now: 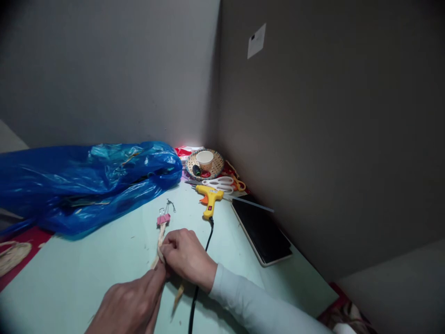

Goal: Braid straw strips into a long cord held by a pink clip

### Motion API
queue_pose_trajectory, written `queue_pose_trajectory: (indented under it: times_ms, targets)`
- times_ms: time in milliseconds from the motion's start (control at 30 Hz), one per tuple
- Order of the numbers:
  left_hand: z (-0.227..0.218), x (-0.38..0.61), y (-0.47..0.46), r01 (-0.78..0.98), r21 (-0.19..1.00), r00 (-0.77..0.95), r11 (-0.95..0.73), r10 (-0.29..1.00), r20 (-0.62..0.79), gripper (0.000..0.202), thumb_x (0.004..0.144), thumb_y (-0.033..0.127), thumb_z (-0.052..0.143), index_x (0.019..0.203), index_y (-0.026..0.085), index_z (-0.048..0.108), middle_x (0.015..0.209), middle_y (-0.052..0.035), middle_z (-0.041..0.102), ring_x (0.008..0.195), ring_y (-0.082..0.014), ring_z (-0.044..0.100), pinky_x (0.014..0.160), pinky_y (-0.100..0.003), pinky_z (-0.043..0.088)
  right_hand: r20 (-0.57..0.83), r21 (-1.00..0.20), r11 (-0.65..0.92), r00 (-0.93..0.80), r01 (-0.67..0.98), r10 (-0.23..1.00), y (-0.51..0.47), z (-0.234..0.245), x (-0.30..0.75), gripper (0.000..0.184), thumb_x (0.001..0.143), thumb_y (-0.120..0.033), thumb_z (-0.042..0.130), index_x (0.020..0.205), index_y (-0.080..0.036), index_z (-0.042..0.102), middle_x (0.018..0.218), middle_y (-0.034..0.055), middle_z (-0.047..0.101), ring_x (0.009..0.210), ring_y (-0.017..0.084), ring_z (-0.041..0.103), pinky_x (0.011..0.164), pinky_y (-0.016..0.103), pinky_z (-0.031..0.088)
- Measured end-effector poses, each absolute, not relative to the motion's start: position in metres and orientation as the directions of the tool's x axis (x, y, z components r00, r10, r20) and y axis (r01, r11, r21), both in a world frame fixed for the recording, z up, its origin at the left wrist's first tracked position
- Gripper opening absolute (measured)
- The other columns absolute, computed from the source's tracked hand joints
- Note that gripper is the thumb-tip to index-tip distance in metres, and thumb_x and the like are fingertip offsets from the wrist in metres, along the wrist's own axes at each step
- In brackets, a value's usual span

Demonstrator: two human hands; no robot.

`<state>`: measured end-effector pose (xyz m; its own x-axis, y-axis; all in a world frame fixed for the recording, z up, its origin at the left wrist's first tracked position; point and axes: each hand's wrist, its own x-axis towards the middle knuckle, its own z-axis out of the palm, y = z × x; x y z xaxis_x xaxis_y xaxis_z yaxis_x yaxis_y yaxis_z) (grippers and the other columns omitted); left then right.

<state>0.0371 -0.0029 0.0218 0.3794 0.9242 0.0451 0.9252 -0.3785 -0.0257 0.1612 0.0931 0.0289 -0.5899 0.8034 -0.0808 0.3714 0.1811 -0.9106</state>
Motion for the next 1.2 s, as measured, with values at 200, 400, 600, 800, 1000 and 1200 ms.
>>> queue_pose_trajectory:
  times_ms: [200, 400, 600, 800, 1000, 1200]
  targets:
    - [0.026, 0.045, -0.003, 0.901, -0.144, 0.411, -0.41, 0.911, -0.025, 0.057, 0.071, -0.008, 0.033, 0.119, 0.002, 0.062, 0.095, -0.0187, 0.076, 0.069, -0.0269, 0.074, 0.054, -0.032, 0.054, -0.112, -0.925, 0.143, -0.612, 0.353, 0.783, 0.092, 0.029, 0.162, 0.011, 0.076, -0.016, 0.052, 0.065, -0.016, 0.057, 0.062, -0.0004, 0.058, 0.059, 0.011, 0.048, 0.054, 0.021, 0.033]
    - [0.06, 0.016, 0.016, 0.917, 0.397, 0.075, -0.048, 0.996, -0.054, 0.045, 0.096, 0.037, 0.032, 0.069, 0.019, 0.063, 0.075, -0.0082, 0.069, 0.073, -0.026, 0.067, 0.066, -0.035, 0.046, -0.124, -0.974, 0.028, -0.627, 0.227, 0.769, 0.091, 0.023, 0.16, 0.007, 0.076, -0.019, 0.052, 0.072, -0.016, 0.056, 0.06, -0.0007, 0.059, 0.053, 0.01, 0.043, 0.05, 0.021, 0.031]
    - [0.038, 0.003, 0.041, 0.256, 0.944, 0.143, 0.21, 0.957, -0.252, 0.035, 0.085, 0.049, 0.053, 0.102, 0.018, 0.053, 0.065, 0.0029, 0.059, 0.052, -0.0151, 0.058, 0.054, -0.027, 0.043, -0.066, -0.986, 0.052, -0.651, 0.159, 0.756, 0.09, 0.021, 0.161, 0.01, 0.079, -0.023, 0.05, 0.079, -0.015, 0.057, 0.063, 0.0001, 0.06, 0.062, 0.013, 0.05, 0.058, 0.022, 0.034]
    - [0.023, 0.014, 0.039, 0.031, 0.931, 0.145, 0.364, 0.92, -0.364, 0.035, 0.08, 0.052, 0.059, 0.073, 0.018, 0.051, 0.057, 0.0081, 0.044, 0.035, -0.0013, 0.018, 0.034, -0.019, 0.011, -0.087, -0.913, 0.204, -0.655, 0.354, 0.75, 0.095, 0.03, 0.167, 0.015, 0.08, -0.019, 0.05, 0.078, -0.015, 0.063, 0.063, -0.0015, 0.056, 0.061, 0.012, 0.048, 0.057, 0.022, 0.033]
    - [0.021, 0.013, 0.04, 0.078, 0.947, 0.129, 0.313, 0.938, -0.321, 0.037, 0.081, 0.051, 0.059, 0.066, 0.018, 0.053, 0.048, 0.0093, 0.038, 0.037, -0.0038, 0.018, 0.038, -0.022, 0.009, -0.016, -0.766, 0.433, -0.687, 0.475, 0.726, 0.09, 0.049, 0.177, 0.022, 0.087, -0.019, 0.046, 0.083, -0.016, 0.068, 0.077, 0.004, 0.068, 0.072, 0.015, 0.057, 0.062, 0.024, 0.033]
    - [0.025, 0.017, 0.037, 0.08, 0.928, 0.012, 0.365, 0.93, -0.367, 0.037, 0.071, 0.05, 0.067, 0.057, 0.018, 0.053, 0.045, 0.009, 0.034, 0.044, -0.0071, 0.021, 0.045, -0.023, 0.013, 0.04, -0.548, 0.575, -0.668, 0.608, 0.743, 0.08, 0.052, 0.18, 0.028, 0.092, -0.024, 0.043, 0.075, -0.017, 0.064, 0.07, 0.0059, 0.068, 0.064, 0.015, 0.055, 0.056, 0.026, 0.026]
